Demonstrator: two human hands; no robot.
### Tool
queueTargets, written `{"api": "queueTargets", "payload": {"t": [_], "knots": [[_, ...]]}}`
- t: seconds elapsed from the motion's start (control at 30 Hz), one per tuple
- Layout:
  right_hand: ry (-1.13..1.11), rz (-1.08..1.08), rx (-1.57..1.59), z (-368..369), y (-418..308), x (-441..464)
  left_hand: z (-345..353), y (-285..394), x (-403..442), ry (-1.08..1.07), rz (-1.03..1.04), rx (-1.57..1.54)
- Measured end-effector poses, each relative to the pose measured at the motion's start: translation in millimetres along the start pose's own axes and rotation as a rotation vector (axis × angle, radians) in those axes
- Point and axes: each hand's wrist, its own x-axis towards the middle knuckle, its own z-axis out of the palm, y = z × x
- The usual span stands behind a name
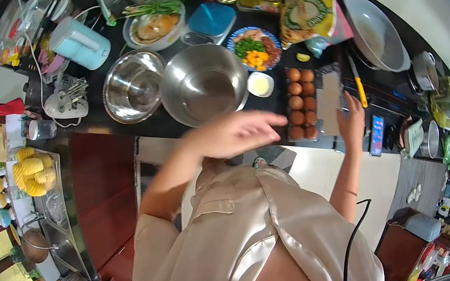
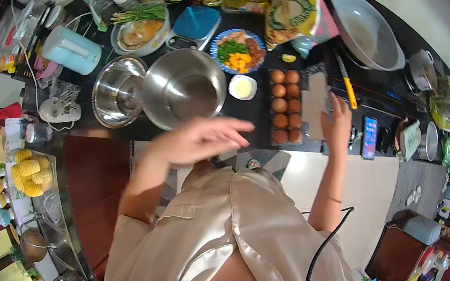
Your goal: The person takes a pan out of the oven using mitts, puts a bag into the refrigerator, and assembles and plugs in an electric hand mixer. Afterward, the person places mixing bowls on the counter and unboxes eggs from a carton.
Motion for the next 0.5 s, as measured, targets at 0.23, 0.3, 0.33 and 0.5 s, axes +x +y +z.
{"api": "queueTargets", "payload": {"t": [0.23, 0.3, 0.33, 0.5], "knots": [[0.021, 0.561, -0.246, 10.5, 18.6, -17.3, -310.2, 0.9, -47.4, 0.665, -0.319, 0.962], [0.066, 0.647, -0.308, 20.5, 24.3, -30.7, -377.8, -28.5, -34.6, 0.595, -0.285, 1.308], [0.108, 0.727, -0.368, 24.1, 18.0, -33.1, -389.8, -34.6, -27.6, 0.584, -0.282, 1.302], [0.207, 0.946, -0.412, 41.5, -32.6, -28.0, -433.5, -86.7, 21.8, 0.404, -0.314, 1.606]]}}
